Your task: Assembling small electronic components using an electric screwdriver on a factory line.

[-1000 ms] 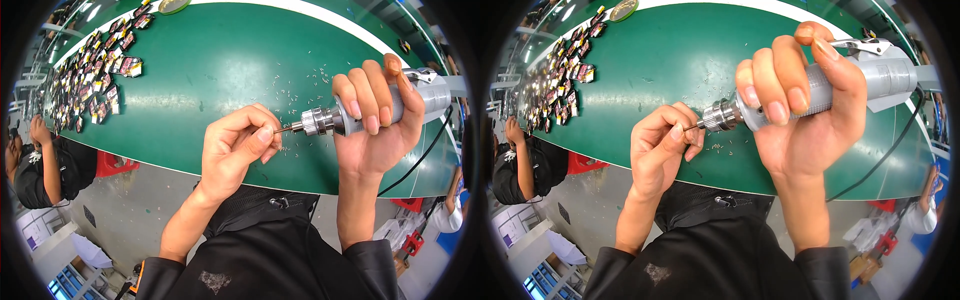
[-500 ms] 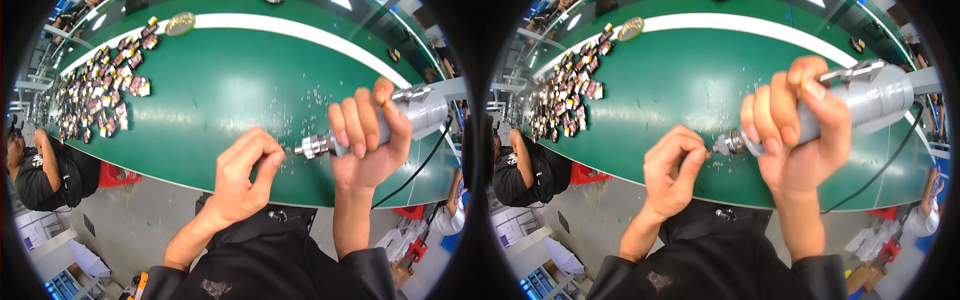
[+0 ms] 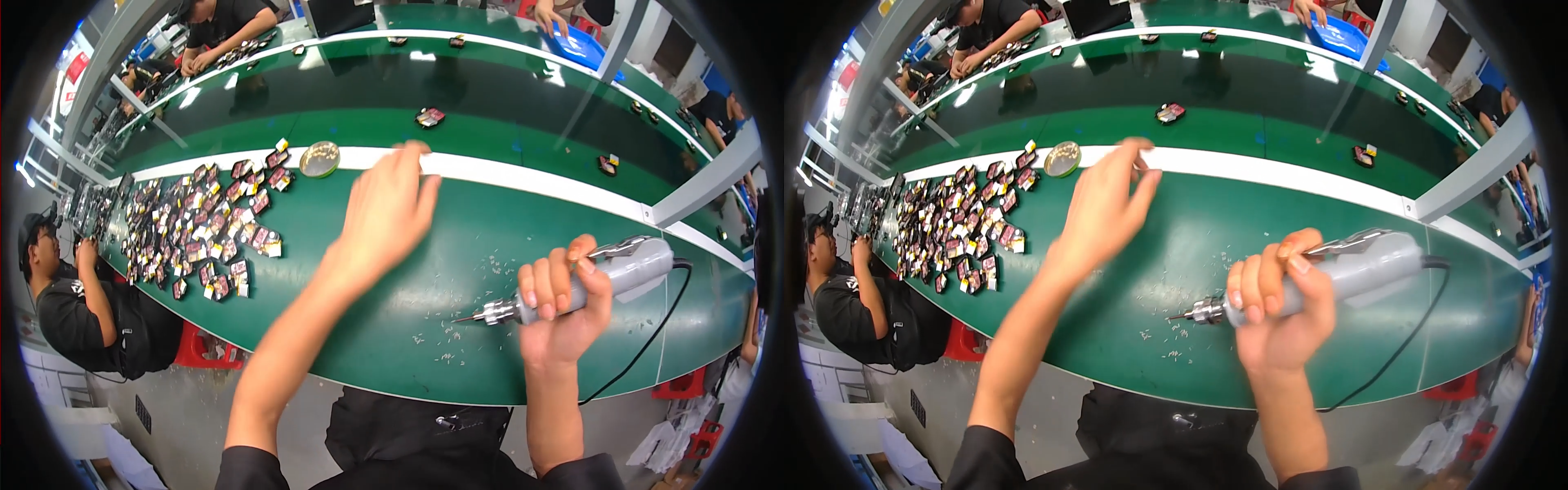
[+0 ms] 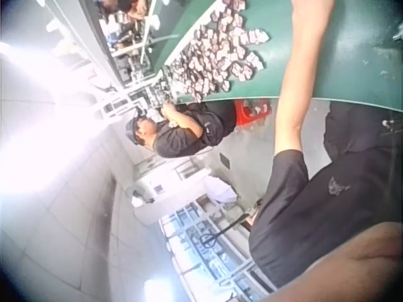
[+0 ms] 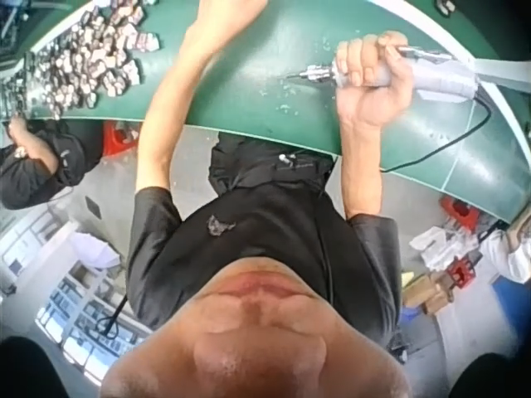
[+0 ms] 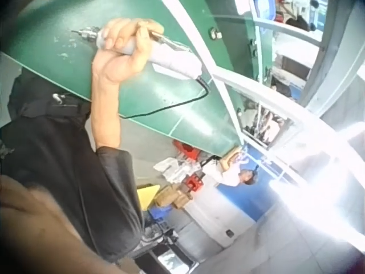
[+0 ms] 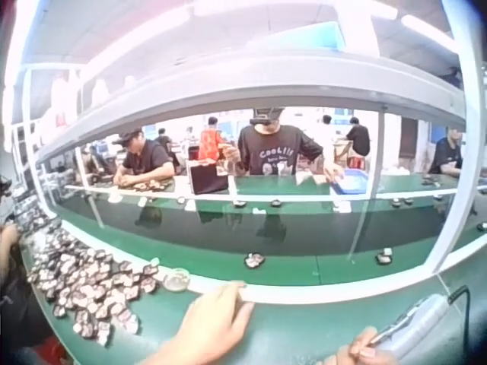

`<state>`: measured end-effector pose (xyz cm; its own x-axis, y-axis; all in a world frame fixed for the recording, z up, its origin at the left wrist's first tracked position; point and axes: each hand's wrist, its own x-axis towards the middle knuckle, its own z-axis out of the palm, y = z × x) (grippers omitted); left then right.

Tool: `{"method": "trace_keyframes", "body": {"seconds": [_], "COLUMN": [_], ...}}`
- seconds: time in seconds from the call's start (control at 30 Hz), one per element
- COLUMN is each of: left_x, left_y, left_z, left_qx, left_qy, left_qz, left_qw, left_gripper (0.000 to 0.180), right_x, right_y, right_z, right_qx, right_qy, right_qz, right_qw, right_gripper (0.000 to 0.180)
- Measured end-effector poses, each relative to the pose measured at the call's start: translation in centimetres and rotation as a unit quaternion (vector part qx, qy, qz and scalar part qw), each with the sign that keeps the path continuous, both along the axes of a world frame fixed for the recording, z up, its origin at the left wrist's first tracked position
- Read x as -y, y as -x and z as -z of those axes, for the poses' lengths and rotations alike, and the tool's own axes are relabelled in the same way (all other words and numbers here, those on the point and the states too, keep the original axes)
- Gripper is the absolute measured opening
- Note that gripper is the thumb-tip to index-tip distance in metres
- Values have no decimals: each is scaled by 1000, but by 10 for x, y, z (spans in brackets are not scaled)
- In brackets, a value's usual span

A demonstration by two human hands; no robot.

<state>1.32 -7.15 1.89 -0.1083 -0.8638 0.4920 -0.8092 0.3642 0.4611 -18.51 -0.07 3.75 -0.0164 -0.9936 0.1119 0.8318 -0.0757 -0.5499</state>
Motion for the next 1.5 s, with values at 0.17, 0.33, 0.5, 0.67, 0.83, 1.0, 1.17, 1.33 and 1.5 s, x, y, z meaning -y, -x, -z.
{"method": "trace_keyframes", "body": {"seconds": [0.17,0.33,0.5,0.67,0.83,1.0,1.17,1.33,1.5], "left_x": [119,129,25,-96,-139,-137,-148,-168,-179], "left_y": [-11,-23,-45,-63,-59,-63,-58,-38,-27], "left_z": [37,46,25,17,15,21,23,32,31], "left_qx": [93,109,114,167,128,159,189,216,222], "left_qy": [-24,-27,0,-47,-68,-38,-59,65,52], "left_qz": [-76,-59,50,46,42,75,103,126,128], "left_qw": [993,992,992,984,989,984,975,966,965], "left_gripper": [48,35,26,33,31,27,27,31,36], "right_x": [0,-1,4,-2,-9,-18,-57,-101,-125], "right_y": [-5,-3,1,-5,-12,-25,-42,-72,-79], "right_z": [6,4,6,6,6,11,18,32,44], "right_qx": [6,12,19,22,-2,-25,-24,-47,-38], "right_qy": [-13,-35,-47,-19,33,30,-23,-200,-259], "right_qz": [-35,-33,-38,-88,-118,-138,-169,-210,-189], "right_qw": [999,999,998,996,992,990,985,956,947], "right_gripper": [7,8,9,10,12,13,9,11,12]}}
